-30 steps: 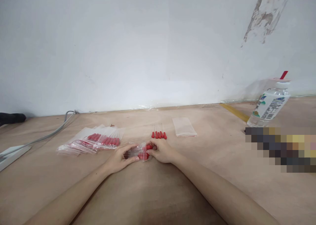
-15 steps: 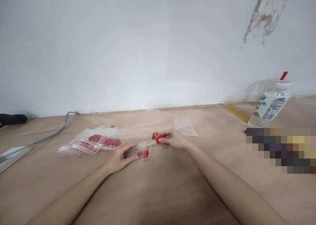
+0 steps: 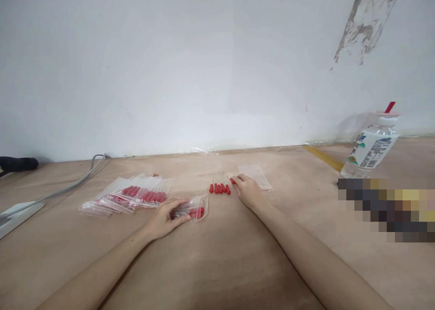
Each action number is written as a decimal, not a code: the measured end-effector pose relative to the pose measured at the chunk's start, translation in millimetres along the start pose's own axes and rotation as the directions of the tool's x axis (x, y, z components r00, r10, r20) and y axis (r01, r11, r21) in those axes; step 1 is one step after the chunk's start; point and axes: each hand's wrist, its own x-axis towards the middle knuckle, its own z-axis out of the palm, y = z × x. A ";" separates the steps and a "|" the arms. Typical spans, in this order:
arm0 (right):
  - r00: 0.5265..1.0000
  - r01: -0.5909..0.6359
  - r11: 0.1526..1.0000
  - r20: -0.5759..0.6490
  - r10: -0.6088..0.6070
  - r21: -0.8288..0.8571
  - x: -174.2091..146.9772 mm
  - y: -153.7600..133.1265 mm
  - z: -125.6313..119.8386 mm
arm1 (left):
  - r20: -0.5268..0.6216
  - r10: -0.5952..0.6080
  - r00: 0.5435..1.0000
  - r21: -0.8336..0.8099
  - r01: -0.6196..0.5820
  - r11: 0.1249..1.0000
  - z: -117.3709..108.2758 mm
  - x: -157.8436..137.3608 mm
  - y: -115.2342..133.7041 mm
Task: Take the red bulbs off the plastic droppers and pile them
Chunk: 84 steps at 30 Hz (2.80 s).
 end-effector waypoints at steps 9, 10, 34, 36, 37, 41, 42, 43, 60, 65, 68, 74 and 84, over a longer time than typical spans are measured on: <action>0.991 0.047 0.998 0.125 -0.044 -0.028 0.8 -1.3 11.6 | -0.001 0.011 1.000 0.011 -0.011 1.000 0.4 0.5 1.1; 0.991 0.045 0.999 0.126 -0.041 -0.024 0.3 -2.3 11.2 | 0.002 0.009 1.000 0.010 -0.009 1.000 0.1 0.6 1.6; 0.927 0.129 0.905 0.274 -0.255 0.405 -13.6 -86.1 10.3 | 0.172 0.165 0.971 -0.041 -0.161 0.986 -5.7 0.8 9.4; 0.918 0.115 0.905 0.304 -0.254 0.411 -13.6 -87.0 9.3 | 0.216 0.173 0.961 -0.040 -0.169 0.985 -5.3 1.1 8.3; 0.913 0.100 0.900 0.320 -0.252 0.424 -13.6 -87.5 8.1 | 0.234 0.179 0.956 -0.040 -0.175 0.984 -5.1 1.2 7.7; 0.898 0.041 0.867 0.362 -0.250 0.496 -14.2 -90.1 4.2 | 0.269 0.191 0.944 -0.035 -0.189 0.981 -4.8 1.0 6.5; 0.898 0.028 0.859 0.365 -0.247 0.512 -14.6 -90.3 4.0 | 0.273 0.192 0.943 -0.032 -0.190 0.981 -4.9 0.9 6.5; 0.897 0.010 0.846 0.368 -0.243 0.533 -15.0 -90.1 4.2 | 0.277 0.190 0.942 -0.029 -0.190 0.981 -5.1 0.8 6.6; 0.949 -0.312 0.459 0.251 0.190 0.832 23.6 -19.8 -43.7 | 0.284 0.117 0.952 0.056 -0.139 0.989 -5.0 -1.3 4.4; 0.950 0.025 0.763 -0.253 0.183 0.646 32.2 -13.4 -24.2 | 0.259 0.111 0.960 0.071 -0.133 0.989 -3.9 -0.5 7.5; 0.955 0.204 0.929 -0.272 -0.119 0.309 30.5 -18.2 0.0 | 0.249 0.117 0.961 0.064 -0.136 0.989 -4.0 -0.4 8.4; 0.894 0.445 0.892 -0.023 -0.448 -0.082 25.7 -18.3 27.2 | 0.241 0.119 0.963 0.045 -0.133 0.990 -3.4 -0.2 6.5; 0.954 0.299 0.954 -0.004 -0.299 0.023 12.6 -36.8 7.0 | 0.250 0.125 0.960 0.040 -0.139 0.989 -3.5 0.0 7.0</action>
